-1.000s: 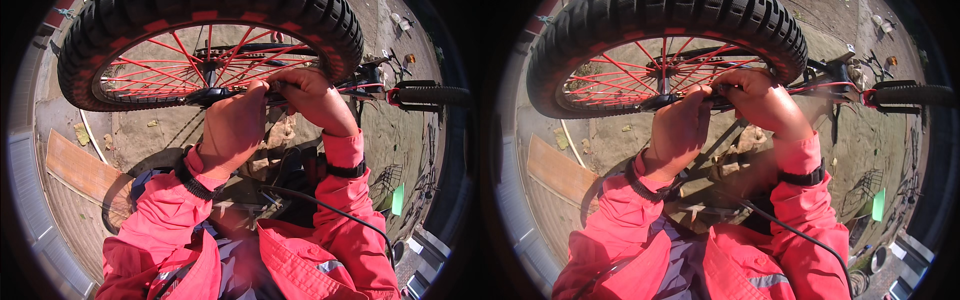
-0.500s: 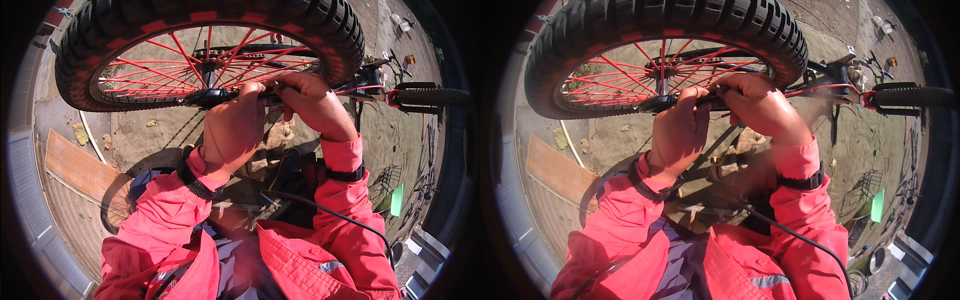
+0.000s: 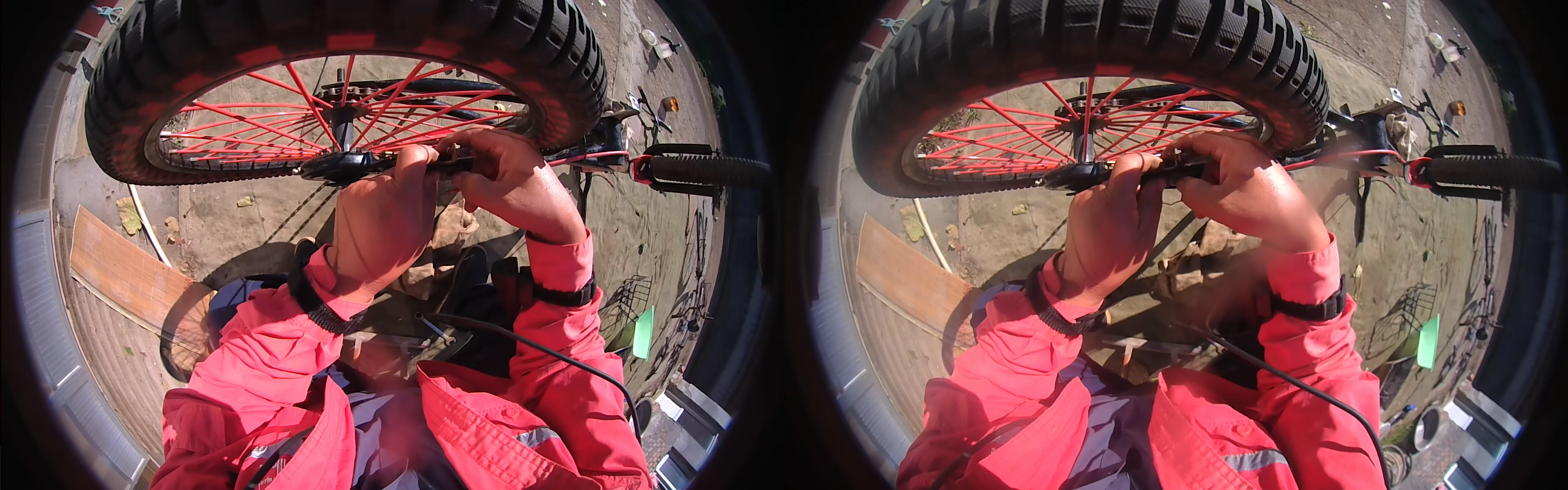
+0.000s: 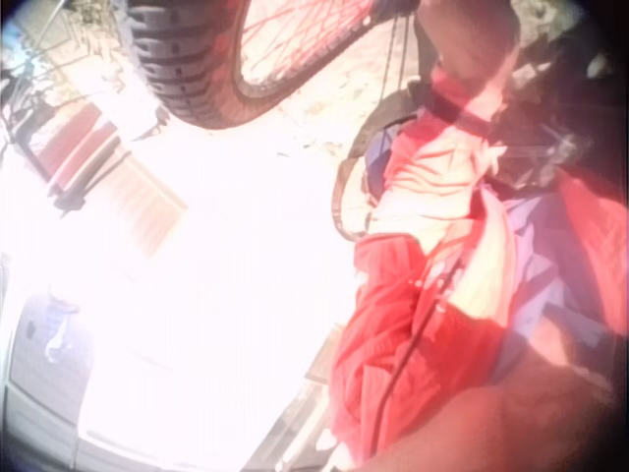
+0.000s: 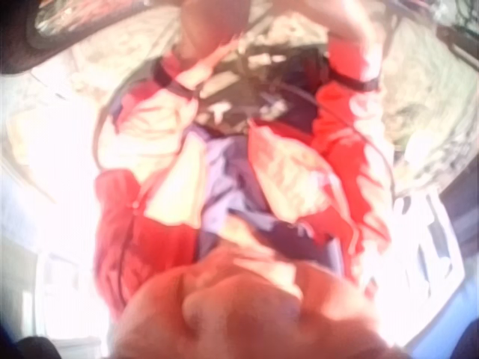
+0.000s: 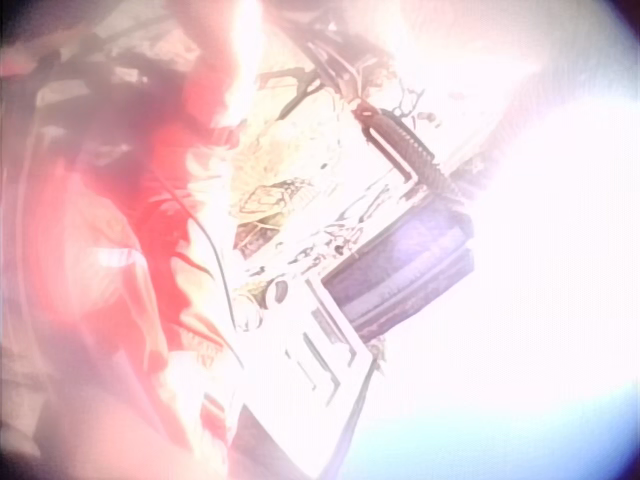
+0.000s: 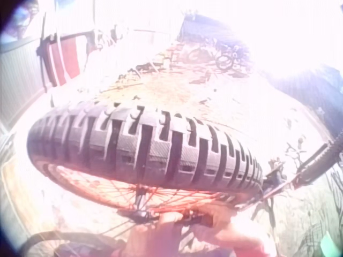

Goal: The person adjusts the rear derailleur of a bicycle using a small tool. They repeatedly tighten and loosen a screw while holding the derailleur with the other hand.

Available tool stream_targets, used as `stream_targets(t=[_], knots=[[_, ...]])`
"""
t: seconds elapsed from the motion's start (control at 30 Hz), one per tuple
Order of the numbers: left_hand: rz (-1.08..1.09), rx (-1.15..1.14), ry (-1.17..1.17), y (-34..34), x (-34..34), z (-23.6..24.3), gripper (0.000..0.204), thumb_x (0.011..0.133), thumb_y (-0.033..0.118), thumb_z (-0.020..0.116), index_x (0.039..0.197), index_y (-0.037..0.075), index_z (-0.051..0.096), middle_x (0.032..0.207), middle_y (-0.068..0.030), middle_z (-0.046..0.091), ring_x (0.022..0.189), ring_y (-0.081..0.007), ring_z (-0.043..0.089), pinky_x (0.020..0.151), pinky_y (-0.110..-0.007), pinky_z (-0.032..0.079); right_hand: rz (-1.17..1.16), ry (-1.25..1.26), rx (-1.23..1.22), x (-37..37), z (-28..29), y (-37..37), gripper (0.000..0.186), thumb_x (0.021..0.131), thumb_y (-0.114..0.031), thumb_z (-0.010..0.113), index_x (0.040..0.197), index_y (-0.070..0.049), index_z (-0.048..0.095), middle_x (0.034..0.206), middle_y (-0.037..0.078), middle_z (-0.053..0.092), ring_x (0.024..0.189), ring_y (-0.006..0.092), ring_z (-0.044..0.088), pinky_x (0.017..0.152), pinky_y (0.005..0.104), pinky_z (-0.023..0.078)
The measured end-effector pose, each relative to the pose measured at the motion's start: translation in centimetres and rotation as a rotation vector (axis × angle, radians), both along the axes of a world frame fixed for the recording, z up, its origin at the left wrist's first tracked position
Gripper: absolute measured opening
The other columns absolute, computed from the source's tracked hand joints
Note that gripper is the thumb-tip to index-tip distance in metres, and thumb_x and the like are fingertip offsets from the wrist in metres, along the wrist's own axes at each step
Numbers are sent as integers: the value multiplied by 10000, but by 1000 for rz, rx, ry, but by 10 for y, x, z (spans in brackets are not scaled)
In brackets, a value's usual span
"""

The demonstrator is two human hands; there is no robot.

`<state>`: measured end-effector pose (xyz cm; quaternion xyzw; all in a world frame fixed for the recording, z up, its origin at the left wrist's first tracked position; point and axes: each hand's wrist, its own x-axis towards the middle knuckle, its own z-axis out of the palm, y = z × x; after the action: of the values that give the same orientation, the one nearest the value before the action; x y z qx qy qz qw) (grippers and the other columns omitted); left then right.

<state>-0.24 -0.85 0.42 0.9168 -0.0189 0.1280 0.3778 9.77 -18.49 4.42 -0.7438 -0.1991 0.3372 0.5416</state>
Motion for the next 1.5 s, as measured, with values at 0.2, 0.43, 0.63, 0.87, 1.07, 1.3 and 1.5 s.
stream_targets(t=[0.2,0.43,0.63,0.87,1.07,1.3,1.5], knots=[[-4,-104,17,0,-3,2,242,975,78,690,1185,16,587,697,-138,648,576,-315,666,536,-408,508,-2,33,27,-1,2,0,397,908,24,566,1296,36,654,1044,48,700,794,79,632,693,258,545],[120,-1035,480,-12,-17,6,106,1034,115,676,1095,40,633,714,-6,578,543,-91,473,511,-244,381,48,-8,13,1,2,-1,425,908,99,525,1319,42,618,1134,80,694,766,103,652,704,280,583],[144,-1835,865,-17,-11,5,152,1133,282,499,1128,150,573,681,49,405,518,-78,336,430,-249,244,-34,14,33,-5,3,-2,411,913,46,569,1314,40,660,1111,32,680,893,65,599,735,240,516],[2,-2143,891,-18,-12,-3,205,1159,322,446,1172,175,588,699,60,417,526,-75,336,456,-233,249,-7,-21,-57,-2,7,0,378,895,57,581,1263,59,667,1136,63,659,930,91,637,771,262,545],[6,-2192,867,-18,-14,-8,176,1144,313,488,1175,184,603,697,67,424,527,-74,342,461,-234,252,10,-44,-137,-3,8,4,397,872,114,562,1244,36,677,1096,71,648,723,99,670,651,254,537],[5,-2205,843,-20,-13,-11,163,1137,305,510,1150,182,616,679,73,415,522,-70,341,466,-229,261,-74,15,-267,-8,3,-1,325,931,60,599,1244,33,684,980,54,708,735,88,653,664,248,536],[83,-2213,830,-22,-13,-9,130,1121,280,548,1118,178,629,667,77,412,521,-68,339,472,-231,263,-157,24,-220,-14,-8,-3,225,946,-28,652,1160,15,708,917,45,726,736,94,644,651,272,527]])
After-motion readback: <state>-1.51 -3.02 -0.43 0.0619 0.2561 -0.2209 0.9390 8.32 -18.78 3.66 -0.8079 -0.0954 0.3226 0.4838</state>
